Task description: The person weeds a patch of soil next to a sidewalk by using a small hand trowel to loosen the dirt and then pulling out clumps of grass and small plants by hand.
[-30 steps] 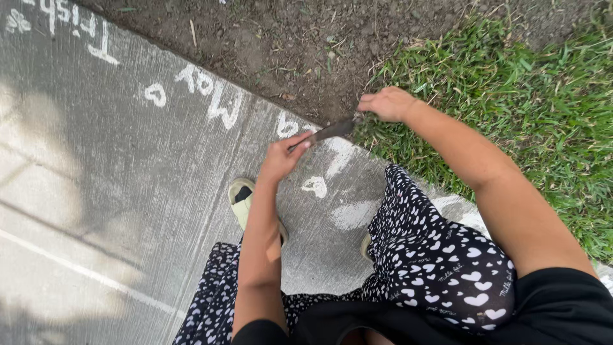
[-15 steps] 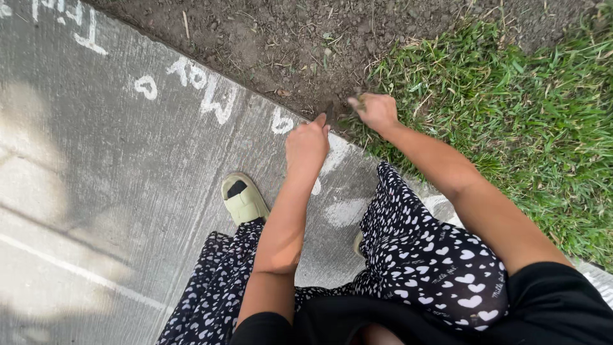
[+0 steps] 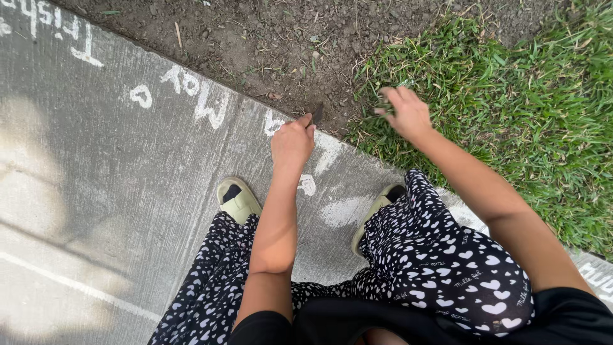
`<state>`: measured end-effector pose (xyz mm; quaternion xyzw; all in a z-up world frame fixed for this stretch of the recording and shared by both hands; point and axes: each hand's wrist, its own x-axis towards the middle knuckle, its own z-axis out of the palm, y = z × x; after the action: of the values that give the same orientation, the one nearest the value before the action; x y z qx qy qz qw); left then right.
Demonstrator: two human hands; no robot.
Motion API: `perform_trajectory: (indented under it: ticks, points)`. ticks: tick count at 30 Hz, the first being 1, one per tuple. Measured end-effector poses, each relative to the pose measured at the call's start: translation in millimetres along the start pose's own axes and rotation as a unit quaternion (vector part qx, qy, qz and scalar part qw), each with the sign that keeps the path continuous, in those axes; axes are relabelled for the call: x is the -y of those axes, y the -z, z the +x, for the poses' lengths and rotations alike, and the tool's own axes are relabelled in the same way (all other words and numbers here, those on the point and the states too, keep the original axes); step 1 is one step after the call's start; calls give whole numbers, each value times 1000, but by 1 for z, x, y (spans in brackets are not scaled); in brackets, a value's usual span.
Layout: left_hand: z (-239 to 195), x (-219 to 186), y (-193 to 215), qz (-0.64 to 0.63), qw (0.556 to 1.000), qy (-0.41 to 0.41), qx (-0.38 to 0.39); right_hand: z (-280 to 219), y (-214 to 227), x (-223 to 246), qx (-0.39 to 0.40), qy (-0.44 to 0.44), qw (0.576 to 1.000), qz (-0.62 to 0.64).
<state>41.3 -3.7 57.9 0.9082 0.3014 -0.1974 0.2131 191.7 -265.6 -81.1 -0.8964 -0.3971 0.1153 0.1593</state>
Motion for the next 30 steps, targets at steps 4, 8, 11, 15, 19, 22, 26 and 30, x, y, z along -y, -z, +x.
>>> perform_trajectory:
  ticks: [4,8,11,15,19,22,26,30]
  points:
    - [1,6,0,-20,1000,3,-19,23,-2,50,195,-17,978,71]
    - [5,17,-6,-22,999,-18,-37,24,-8,39,378,77,923,16]
    - [5,21,-10,-21,999,-12,-31,9,-19,29,349,110,930,35]
    - [0,22,-7,-27,997,-28,-59,-4,-35,33,357,111,927,36]
    - [-7,22,31,-58,996,-62,-35,-12,-58,25,270,120,955,11]
    - [-7,30,74,-89,991,-58,81,-28,-78,10,275,41,957,84]
    - [1,36,56,-158,978,-24,137,-29,-94,-4,198,52,972,119]
    - [28,26,-21,-204,967,-12,155,-29,-89,0,226,2,961,160]
